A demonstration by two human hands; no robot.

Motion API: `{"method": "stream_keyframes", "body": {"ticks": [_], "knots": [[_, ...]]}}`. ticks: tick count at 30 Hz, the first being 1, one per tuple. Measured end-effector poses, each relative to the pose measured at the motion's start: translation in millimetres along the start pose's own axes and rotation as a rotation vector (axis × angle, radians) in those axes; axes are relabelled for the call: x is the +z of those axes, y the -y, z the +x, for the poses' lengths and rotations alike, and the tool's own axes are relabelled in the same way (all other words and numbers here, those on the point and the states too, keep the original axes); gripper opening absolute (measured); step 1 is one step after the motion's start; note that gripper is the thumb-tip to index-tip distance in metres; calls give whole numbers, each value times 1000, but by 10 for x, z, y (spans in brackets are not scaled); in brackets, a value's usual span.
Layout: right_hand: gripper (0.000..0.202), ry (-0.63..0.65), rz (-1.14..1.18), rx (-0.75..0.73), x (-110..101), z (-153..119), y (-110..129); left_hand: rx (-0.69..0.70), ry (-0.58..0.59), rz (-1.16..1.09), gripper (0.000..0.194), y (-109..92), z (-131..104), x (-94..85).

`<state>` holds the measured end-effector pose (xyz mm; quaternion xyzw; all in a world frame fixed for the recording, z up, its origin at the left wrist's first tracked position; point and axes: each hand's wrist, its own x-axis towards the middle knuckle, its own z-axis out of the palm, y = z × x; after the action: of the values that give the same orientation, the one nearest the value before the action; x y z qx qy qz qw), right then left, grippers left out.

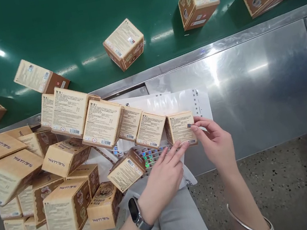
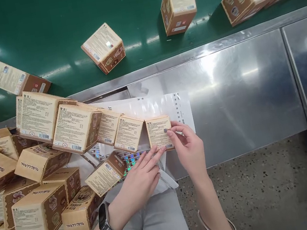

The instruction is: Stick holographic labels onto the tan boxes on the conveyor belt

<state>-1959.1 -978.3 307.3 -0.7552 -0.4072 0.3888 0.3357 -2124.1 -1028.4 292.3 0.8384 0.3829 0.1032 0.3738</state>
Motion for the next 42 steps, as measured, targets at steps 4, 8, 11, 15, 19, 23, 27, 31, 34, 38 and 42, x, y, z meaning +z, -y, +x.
{"method": "stream_keyframes", "body": {"ticks": [4, 8, 11, 15, 19, 23, 27, 31, 34, 38, 42], "knots": [[27, 79, -109, -76, -72, 43, 35, -14, -1, -12, 23, -7, 4, -4], [27, 81, -156, -97, -63, 41, 32, -25, 6, -12, 26, -18, 1, -2], [26, 59, -181, -142, -35, 30, 15, -22, -2, -6, 28, -23, 2, 4], [26, -3, -265, -241, 25, 5, 22, -27, -8, -7, 30, -30, 12, 13], [26, -125, -276, -179, 117, -1, -20, -36, -15, -49, 31, -34, 16, 13], [45, -108, -75, 108, 149, 85, -175, -42, 8, -79, 26, -18, 11, -5], [51, 62, -13, 102, 21, 156, -154, -49, 26, -142, 27, -12, -23, -86], [84, 431, -284, -218, -147, 165, 84, -109, -47, -303, 23, -115, -170, -292], [97, 774, -796, -415, -165, 218, 287, -361, -116, -474, 21, -259, -401, -437], [105, 896, -942, -493, -105, 451, 675, -717, -260, -667, 30, -391, -783, -480], [107, 862, -928, -598, 84, 979, 1251, -914, -545, -897, 39, -452, -1043, -448]]}}
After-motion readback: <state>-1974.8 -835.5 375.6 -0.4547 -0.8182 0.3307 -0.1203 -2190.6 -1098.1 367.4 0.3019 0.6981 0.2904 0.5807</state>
